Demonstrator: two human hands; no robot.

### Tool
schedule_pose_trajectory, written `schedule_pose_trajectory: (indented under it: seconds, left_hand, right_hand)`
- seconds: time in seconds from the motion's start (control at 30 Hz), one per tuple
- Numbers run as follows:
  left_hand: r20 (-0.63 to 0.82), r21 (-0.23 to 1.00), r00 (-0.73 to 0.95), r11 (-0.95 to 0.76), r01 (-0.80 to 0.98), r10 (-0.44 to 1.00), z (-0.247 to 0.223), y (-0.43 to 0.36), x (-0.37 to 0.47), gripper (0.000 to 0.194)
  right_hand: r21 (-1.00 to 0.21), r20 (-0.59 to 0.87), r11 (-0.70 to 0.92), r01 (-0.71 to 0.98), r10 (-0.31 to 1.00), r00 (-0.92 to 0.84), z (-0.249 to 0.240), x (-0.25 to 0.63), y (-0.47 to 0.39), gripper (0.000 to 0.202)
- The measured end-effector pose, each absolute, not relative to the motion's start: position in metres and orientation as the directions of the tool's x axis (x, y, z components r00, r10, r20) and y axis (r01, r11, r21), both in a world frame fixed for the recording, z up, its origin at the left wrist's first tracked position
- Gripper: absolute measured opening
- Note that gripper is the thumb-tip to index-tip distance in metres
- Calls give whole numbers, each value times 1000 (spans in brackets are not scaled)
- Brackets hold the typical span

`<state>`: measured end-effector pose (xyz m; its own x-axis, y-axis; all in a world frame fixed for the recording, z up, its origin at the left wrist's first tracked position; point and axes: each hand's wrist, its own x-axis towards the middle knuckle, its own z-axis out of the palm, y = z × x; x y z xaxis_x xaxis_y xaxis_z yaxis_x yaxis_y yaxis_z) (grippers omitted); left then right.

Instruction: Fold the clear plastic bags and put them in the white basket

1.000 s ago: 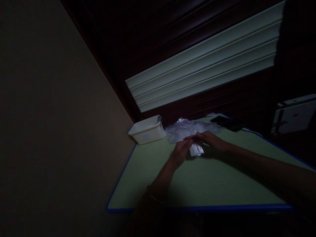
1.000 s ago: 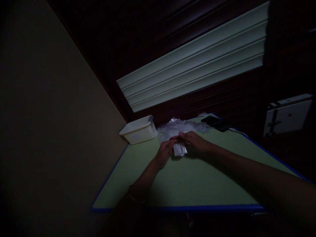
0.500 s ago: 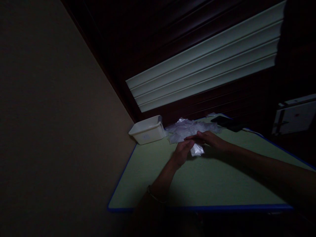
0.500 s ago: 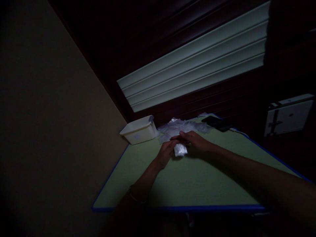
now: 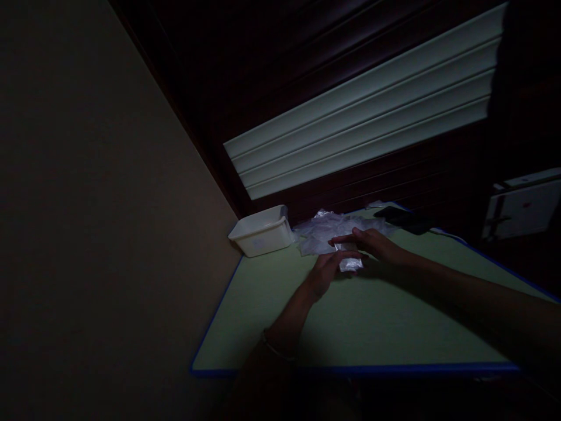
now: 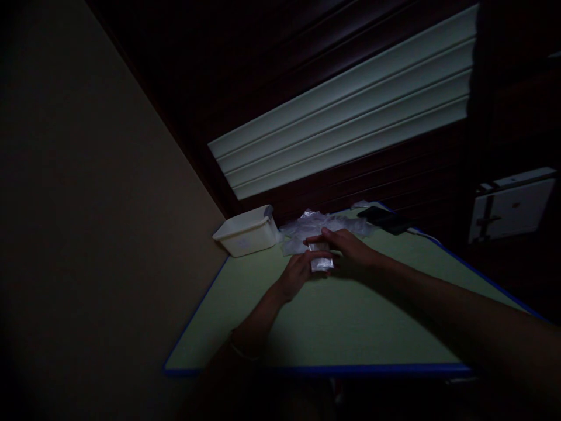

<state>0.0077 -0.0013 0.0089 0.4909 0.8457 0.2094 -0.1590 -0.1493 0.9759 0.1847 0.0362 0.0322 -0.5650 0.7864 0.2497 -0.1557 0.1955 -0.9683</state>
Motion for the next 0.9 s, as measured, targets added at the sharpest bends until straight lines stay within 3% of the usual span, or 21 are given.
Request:
schedule_pose_trajectory:
  seconds: [0.4,0.9]
  left_hand:
    - [205,979,554,-159,-132,807,11,-5,10,55]
    - [164,986,585,-154,-67,795,14,-7,11,62]
  right_hand:
    - [-961,278,240,-141,809,-518,33,187,41,68]
    - [-939,343,300,-168,783,-518,24,191,61,58]
